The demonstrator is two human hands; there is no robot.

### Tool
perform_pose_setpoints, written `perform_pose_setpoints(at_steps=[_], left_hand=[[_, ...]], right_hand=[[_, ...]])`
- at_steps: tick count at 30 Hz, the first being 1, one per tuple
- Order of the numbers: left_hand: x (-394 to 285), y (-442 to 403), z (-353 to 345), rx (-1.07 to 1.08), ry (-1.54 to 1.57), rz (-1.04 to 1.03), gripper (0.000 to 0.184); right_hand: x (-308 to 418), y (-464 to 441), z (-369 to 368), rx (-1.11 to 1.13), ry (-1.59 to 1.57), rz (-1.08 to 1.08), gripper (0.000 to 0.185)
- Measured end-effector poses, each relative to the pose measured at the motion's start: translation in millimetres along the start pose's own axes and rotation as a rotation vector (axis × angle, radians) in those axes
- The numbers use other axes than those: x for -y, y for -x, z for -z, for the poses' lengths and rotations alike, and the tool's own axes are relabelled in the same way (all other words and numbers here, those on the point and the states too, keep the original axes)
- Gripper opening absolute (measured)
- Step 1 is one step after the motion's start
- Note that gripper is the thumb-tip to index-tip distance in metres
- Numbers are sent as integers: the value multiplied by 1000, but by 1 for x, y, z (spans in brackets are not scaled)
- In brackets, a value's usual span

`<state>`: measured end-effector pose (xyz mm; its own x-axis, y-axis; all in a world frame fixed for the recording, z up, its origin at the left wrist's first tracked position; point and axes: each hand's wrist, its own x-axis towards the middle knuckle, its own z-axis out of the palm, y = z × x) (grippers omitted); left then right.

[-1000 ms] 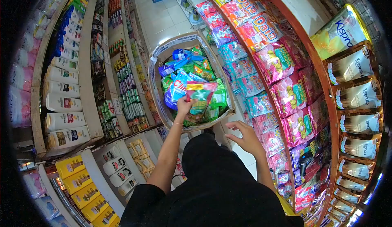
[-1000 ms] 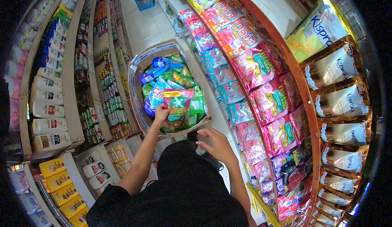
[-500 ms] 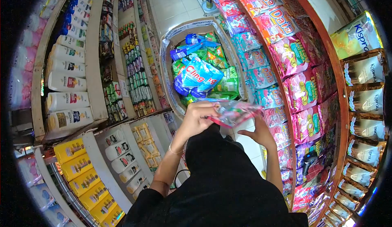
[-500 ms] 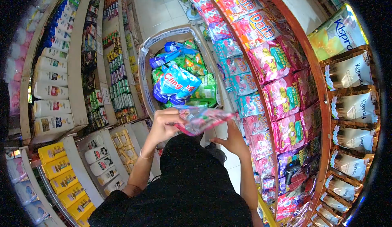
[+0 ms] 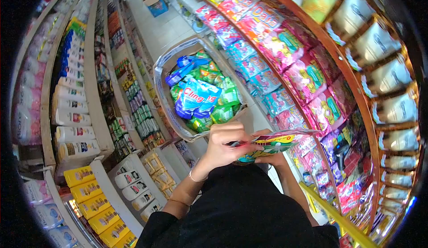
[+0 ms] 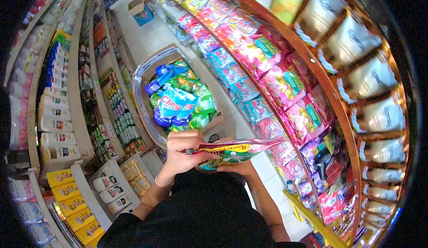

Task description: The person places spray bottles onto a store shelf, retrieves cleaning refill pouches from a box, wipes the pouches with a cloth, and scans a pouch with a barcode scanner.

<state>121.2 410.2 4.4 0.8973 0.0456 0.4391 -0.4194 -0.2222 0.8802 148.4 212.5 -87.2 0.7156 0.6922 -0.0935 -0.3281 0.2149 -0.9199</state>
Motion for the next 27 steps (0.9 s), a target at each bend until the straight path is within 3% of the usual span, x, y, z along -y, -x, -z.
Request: perform_pose_setpoints(at_steps=[3, 4, 8, 12, 15, 19, 21, 23, 25, 27], left_hand=[[-16, -6, -23, 80, -19, 20, 15], [-20, -8, -31, 86, -37, 17, 33], [-20, -6, -49, 171, -49, 54, 31], [-15, -1, -54, 226, -36, 105, 26], [-15, -2, -47, 241, 32, 169, 26], [13, -1, -15, 272, -11, 173, 32], [36, 0, 11, 134, -90, 215, 32], [57, 3, 46, 32, -175, 395, 31], [95, 15, 77, -156, -57, 507, 33], [135, 31, 106, -284, -166, 655, 36]], right_hand=[[-17, 40, 13, -128, -104, -62, 81], [-22, 53, 16, -175, -184, -132, 80], [-30, 81, 19, -300, -268, -159, 74], [-28, 84, 15, -335, -301, -91, 68], [-29, 76, 17, -222, -478, 21, 65], [-29, 61, 13, -235, -640, -23, 65], [-46, 62, 18, -267, -676, 5, 67], [-55, 58, 19, -286, -693, 26, 69], [-57, 53, 13, -405, -672, -76, 70], [-86, 53, 26, -436, -683, -157, 68]])
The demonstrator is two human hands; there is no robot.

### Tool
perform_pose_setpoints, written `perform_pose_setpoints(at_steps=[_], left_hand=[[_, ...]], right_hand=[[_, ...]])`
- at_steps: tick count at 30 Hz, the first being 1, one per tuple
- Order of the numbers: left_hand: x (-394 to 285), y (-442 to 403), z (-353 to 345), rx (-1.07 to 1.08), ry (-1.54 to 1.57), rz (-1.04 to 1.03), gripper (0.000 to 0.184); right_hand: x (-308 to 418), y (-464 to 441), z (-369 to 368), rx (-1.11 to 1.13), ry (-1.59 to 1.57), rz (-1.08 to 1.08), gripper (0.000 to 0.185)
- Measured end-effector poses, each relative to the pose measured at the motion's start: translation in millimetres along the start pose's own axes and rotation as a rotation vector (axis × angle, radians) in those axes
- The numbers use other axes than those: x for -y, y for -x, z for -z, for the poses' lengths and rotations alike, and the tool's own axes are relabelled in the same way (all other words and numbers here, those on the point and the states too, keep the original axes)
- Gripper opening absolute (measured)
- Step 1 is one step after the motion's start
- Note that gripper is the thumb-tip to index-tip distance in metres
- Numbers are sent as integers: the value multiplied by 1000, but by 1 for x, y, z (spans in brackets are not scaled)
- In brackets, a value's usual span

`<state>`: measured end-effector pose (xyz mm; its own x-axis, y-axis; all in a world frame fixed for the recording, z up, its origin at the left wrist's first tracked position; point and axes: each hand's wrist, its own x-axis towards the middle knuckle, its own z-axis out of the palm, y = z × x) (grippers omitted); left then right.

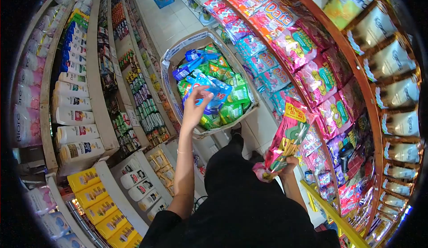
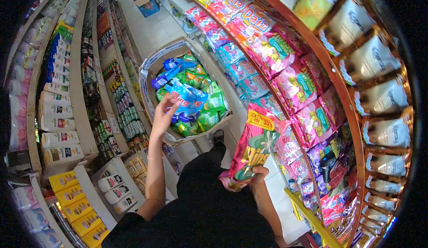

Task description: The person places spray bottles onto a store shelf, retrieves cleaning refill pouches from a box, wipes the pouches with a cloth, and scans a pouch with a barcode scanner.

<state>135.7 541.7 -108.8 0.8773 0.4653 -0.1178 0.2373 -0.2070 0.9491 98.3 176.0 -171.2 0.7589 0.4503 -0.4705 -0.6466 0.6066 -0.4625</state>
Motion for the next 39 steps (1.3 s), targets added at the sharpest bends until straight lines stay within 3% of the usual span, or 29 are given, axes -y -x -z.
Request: perform_pose_setpoints(at_steps=[4, 5, 8, 9, 13, 16, 17, 18, 20, 23, 26, 29, 32, 33, 35, 38, 39], left_hand=[[94, -40, 22, -96, -89, 184, 56], [122, -53, 25, -95, -98, 173, 72], [205, -91, 32, -95, -311, 56, 83], [203, -92, 29, -154, -393, 87, 93], [201, -102, 15, -7, -668, -1, 99], [187, -102, -1, 135, -578, 222, 104], [221, -102, -15, 84, -582, 178, 110], [212, -95, -25, 84, -550, 206, 111], [211, -86, -41, 152, -406, 220, 104], [197, -73, -55, 33, -481, 18, 95], [191, -66, -55, 181, -639, 86, 92], [186, -53, -59, 139, -799, 41, 88], [180, -60, -55, -58, -522, -104, 79], [182, -66, -54, -148, -595, -136, 76], [187, -84, -49, -328, -742, -200, 69], [185, -112, -25, -212, -843, -49, 61], [180, -122, -17, -151, -808, 92, 60]], right_hand=[[-11, -1, 25, 2, -56, -190, 77], [-12, -2, 23, -7, -47, -200, 77], [-7, -2, 1, -47, 7, -227, 75], [-6, -2, -5, -74, 29, -231, 74], [5, -5, -26, -204, 144, -125, 66], [14, -8, -50, -208, 161, -79, 65], [16, -8, -47, -210, 177, -81, 64], [18, -8, -43, -191, 167, -89, 66], [21, -10, -40, -156, 145, -104, 71], [21, -14, -50, -201, 168, -106, 69], [24, -19, -49, -209, 215, -116, 69], [26, -27, -56, -218, 224, -137, 70], [27, -33, -60, -191, 242, -143, 70], [26, -34, -64, -187, 247, -98, 60], [30, -33, -70, -210, 285, -121, 60], [31, -34, -72, -206, 289, -139, 58], [31, -35, -73, -204, 286, -141, 58]])
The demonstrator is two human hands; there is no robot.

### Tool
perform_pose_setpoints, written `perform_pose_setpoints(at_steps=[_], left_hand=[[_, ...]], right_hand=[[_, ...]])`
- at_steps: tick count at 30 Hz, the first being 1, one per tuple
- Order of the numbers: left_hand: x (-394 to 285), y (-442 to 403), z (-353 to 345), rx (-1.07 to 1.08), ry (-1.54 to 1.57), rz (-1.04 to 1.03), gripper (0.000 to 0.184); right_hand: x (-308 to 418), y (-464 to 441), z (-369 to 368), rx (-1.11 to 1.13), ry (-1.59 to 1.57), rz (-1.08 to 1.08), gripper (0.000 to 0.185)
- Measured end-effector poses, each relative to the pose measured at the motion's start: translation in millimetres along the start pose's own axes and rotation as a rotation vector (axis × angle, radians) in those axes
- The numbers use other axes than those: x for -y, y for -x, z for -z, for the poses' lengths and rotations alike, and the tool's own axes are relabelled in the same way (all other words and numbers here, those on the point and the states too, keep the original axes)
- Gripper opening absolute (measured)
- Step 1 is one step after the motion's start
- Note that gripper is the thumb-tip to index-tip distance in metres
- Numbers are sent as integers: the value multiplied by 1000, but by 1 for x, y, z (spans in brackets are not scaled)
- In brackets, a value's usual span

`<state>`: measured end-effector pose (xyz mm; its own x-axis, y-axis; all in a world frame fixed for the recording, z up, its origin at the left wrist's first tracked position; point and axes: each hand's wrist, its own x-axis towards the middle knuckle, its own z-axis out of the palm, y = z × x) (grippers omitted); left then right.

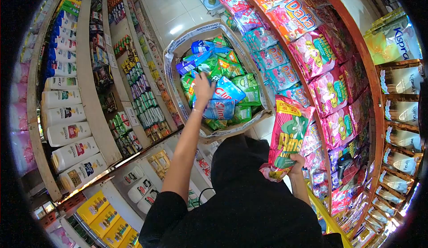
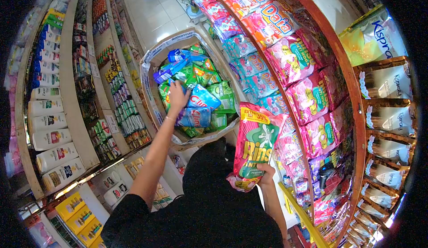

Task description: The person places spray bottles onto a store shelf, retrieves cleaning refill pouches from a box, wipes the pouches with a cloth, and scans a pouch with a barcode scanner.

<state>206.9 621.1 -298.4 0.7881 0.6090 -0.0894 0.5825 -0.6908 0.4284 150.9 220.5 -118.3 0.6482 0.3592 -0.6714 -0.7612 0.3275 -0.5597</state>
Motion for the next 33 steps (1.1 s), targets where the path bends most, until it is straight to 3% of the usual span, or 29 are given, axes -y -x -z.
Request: perform_pose_setpoints(at_steps=[1, 5, 8, 11, 13, 16, 20, 23, 26, 29, 33], left_hand=[[2, -10, 6, 110, 23, 105, 58], [17, -21, -8, 272, -175, 71, 44], [37, -2, -12, 81, -100, -41, 26], [40, 70, 53, -177, 277, -68, 19], [42, 124, 80, -243, 398, 52, 14], [-11, 158, 118, -460, 564, 92, 16], [-36, 146, 133, -327, 340, -208, 16], [-65, 119, 156, -18, 321, -398, 18], [-64, 88, 142, 533, 574, -386, 21], [-54, 52, 125, 127, 447, -519, 24], [-27, -27, 101, -152, 115, -232, 45]], right_hand=[[1, 0, 0, 3, -3, -3, 58], [2, 0, -1, -44, 44, -43, 53], [-1, 3, 2, -66, 63, -32, 53], [-2, -2, 1, -18, -10, 27, 57], [-2, 1, 4, -3, -5, 66, 59], [0, 0, 10, -66, -21, 7, 62], [4, -9, 11, -2, 43, -13, 65], [5, -14, 7, 87, 54, -81, 67], [-1, -20, 13, 185, 89, -109, 68], [-5, -17, 12, 190, 72, -74, 67], [-2, -8, 22, 171, 18, -44, 66]])
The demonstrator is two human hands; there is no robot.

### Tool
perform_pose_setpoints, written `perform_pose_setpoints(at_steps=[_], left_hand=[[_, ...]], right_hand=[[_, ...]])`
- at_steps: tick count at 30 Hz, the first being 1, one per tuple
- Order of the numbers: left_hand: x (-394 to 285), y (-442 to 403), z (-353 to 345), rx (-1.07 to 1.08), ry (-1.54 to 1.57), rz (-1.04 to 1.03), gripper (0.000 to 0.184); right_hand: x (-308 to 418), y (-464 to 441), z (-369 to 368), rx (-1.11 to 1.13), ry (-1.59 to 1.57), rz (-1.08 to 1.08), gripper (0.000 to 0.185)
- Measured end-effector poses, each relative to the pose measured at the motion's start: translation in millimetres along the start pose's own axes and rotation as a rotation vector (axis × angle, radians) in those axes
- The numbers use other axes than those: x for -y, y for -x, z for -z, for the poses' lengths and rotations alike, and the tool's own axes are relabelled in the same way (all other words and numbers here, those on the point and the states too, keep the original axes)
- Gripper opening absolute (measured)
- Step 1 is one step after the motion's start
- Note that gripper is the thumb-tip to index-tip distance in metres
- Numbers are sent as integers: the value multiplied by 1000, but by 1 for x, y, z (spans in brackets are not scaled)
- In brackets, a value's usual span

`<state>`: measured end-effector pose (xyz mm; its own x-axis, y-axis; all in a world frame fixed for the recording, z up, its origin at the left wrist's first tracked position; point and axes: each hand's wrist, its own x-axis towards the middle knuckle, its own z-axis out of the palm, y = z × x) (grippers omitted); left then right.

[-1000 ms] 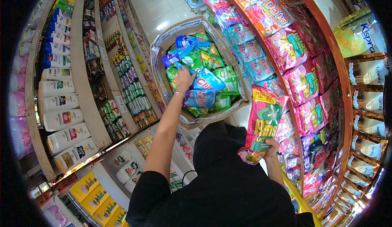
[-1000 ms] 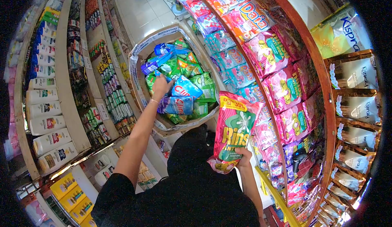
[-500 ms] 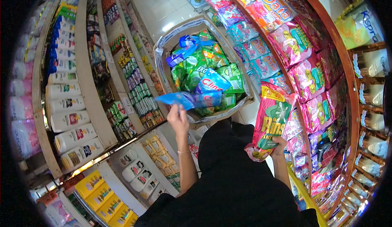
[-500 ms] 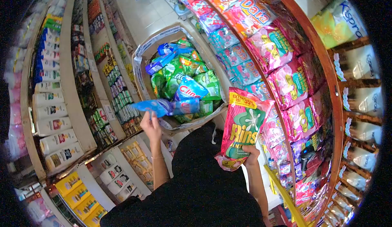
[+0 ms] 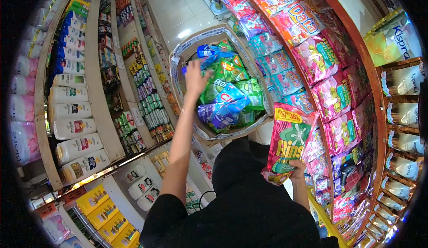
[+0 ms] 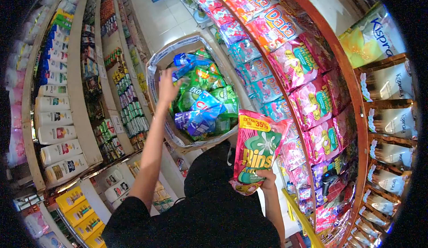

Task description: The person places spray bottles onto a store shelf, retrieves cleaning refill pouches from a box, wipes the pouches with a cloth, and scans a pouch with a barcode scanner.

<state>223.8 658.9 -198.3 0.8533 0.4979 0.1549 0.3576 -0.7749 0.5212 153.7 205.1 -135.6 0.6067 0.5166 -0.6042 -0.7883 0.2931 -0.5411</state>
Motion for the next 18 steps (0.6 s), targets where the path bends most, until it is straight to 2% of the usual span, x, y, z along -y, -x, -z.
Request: perform_pose_setpoints(at_steps=[4, 5, 7, 8, 11, 16, 18], left_hand=[[93, -31, -80, 159, -361, 179, 66], [104, -17, -92, 24, -436, 32, 46], [105, -23, -96, 55, -434, 103, 30], [102, -28, -100, 68, -436, 138, 22], [73, -10, -67, -78, -289, -67, 12], [-9, 63, 13, -128, 1, -75, 15], [-25, 103, 16, -16, 152, -93, 11]], right_hand=[[4, 11, 6, -70, 30, 115, 63], [7, 15, 4, -82, 33, 108, 63], [7, 21, 4, -94, -23, 121, 63], [6, 21, 2, -88, -57, 149, 63], [7, 26, -3, -138, -50, 146, 64], [1, 18, 6, -159, -73, 124, 63], [-1, 15, 12, -158, -82, 95, 63]])
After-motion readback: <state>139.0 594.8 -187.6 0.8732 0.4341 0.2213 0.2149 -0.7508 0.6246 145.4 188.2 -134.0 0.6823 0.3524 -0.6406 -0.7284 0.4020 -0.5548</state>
